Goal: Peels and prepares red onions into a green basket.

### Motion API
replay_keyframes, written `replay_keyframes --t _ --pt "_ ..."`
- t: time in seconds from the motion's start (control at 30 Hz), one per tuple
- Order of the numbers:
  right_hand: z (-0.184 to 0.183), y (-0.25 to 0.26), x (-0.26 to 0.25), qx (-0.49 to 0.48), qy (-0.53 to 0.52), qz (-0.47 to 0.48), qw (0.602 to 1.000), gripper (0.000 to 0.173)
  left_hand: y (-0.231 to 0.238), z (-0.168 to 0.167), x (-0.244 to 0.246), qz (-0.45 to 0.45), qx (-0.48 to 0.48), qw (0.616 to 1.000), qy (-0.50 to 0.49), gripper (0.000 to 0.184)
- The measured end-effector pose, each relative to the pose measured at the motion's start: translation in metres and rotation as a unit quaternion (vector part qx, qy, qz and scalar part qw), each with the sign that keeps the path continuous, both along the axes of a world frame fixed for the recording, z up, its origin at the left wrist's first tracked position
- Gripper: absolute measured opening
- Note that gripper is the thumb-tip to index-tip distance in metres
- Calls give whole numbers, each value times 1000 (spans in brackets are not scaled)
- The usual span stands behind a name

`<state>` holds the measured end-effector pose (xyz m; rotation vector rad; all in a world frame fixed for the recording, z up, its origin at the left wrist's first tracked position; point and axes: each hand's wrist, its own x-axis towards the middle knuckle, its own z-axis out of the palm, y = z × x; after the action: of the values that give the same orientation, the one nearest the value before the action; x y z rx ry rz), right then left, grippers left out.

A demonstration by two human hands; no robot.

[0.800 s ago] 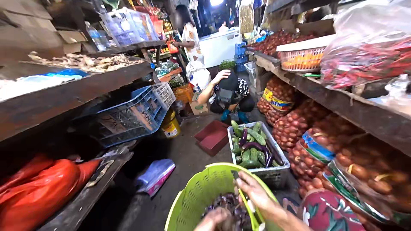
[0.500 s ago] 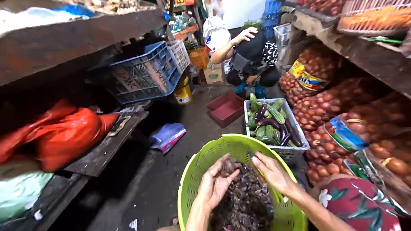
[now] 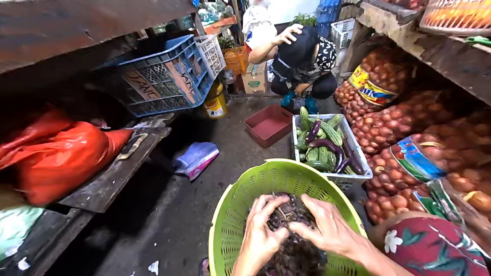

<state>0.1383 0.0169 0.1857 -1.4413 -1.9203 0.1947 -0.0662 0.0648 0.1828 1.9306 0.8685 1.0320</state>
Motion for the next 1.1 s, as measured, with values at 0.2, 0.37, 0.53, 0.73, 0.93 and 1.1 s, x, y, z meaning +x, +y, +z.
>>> replay_keyframes --t 0.2,0.37,0.53,0.73,0.93,1.1 --pt "-8 2 1 98 -26 24 995 56 -4 1 0 -8 47 999 -26 50" --pt "-11 2 5 78 43 63 994 54 -5 16 -8 -128 -135 973 -135 50" --pt "-10 0 6 96 54 130 985 49 -6 18 -7 -119 -160 962 -185 45" --pt "9 -9 11 -33 36 108 993 66 1 8 -6 -28 -62 987 -145 46" --pt "12 -9 6 -51 -30 -39 997 28 -4 9 2 31 -116 974 -194 51" --pt "0 -16 -13 28 10 45 999 30 -11 11 8 69 -117 972 -195 51"
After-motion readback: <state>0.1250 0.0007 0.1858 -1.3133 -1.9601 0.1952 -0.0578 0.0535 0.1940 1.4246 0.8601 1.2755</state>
